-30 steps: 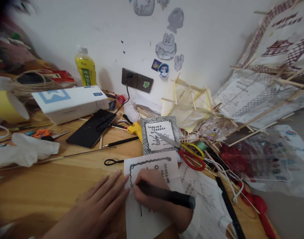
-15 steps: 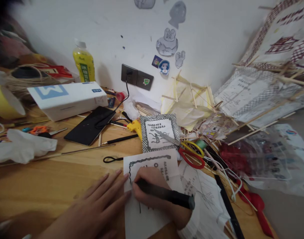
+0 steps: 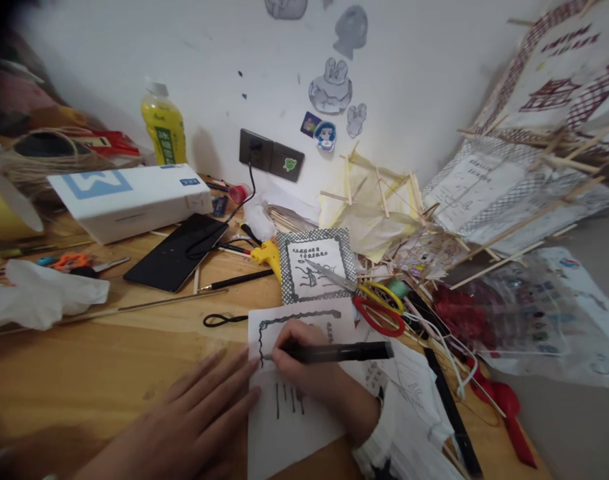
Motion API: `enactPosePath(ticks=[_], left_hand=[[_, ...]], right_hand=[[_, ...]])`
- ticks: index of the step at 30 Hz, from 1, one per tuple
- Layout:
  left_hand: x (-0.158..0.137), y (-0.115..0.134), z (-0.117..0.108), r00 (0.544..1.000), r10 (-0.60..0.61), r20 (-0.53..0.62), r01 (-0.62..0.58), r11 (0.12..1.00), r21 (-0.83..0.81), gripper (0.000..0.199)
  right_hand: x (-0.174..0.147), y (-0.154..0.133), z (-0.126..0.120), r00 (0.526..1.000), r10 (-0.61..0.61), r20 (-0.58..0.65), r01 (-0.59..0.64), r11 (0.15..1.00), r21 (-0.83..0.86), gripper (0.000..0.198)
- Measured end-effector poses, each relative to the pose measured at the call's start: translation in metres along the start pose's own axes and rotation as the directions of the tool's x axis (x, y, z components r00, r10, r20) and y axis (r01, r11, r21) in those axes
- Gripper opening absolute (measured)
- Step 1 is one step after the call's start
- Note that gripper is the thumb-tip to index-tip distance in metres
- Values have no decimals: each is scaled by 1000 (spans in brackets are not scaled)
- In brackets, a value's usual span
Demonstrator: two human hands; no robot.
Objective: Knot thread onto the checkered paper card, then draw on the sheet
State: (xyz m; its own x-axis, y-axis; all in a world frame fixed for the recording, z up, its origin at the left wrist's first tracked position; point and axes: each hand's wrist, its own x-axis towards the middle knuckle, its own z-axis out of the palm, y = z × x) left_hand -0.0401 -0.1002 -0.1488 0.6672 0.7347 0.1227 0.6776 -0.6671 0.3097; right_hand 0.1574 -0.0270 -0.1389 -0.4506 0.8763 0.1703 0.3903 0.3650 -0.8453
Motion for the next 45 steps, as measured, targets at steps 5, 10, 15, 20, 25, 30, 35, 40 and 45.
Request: enactPosePath(ticks=[5, 10, 15, 20, 25, 30, 35, 40, 45], left_hand=[[-1, 0, 0, 1000, -27, 9, 27, 1000, -6, 62], [0, 3, -4, 997, -74, -2, 74, 997, -22, 58], [1, 3, 0, 995, -103, 16, 103, 995, -15, 59], [1, -4, 1, 997, -59, 51, 61, 996, -59, 61], [2, -3, -2, 996, -68, 58, 71, 996, -49, 59], [1, -2, -1, 998, -63, 30, 65, 996, -64, 58], [0, 0, -4, 998, -58, 20, 59, 997, -55, 52], [2, 1, -6, 997, -51, 55, 53, 998, -30, 56], [2, 0, -4, 998, -49, 34, 50, 998, -43, 55]], right_hand=[[-4, -9, -4, 999, 29, -34, -28, 999, 47, 5], [-9, -8, 0, 999, -10, 42, 15, 994, -112, 5], [-9, 0, 4, 995, -43, 88, 65, 963, -262, 8], [-10, -3, 6, 991, -91, 94, 116, 944, -308, 8], [-11, -7, 6, 990, -110, 89, 134, 931, -340, 8], [-11, -6, 2, 980, -143, 136, 178, 941, -289, 9], [-10, -6, 0, 985, -99, 145, 134, 957, -257, 10], [-11, -4, 2, 980, -125, 152, 165, 944, -286, 9], [-11, -5, 3, 967, -199, 160, 237, 931, -277, 9]])
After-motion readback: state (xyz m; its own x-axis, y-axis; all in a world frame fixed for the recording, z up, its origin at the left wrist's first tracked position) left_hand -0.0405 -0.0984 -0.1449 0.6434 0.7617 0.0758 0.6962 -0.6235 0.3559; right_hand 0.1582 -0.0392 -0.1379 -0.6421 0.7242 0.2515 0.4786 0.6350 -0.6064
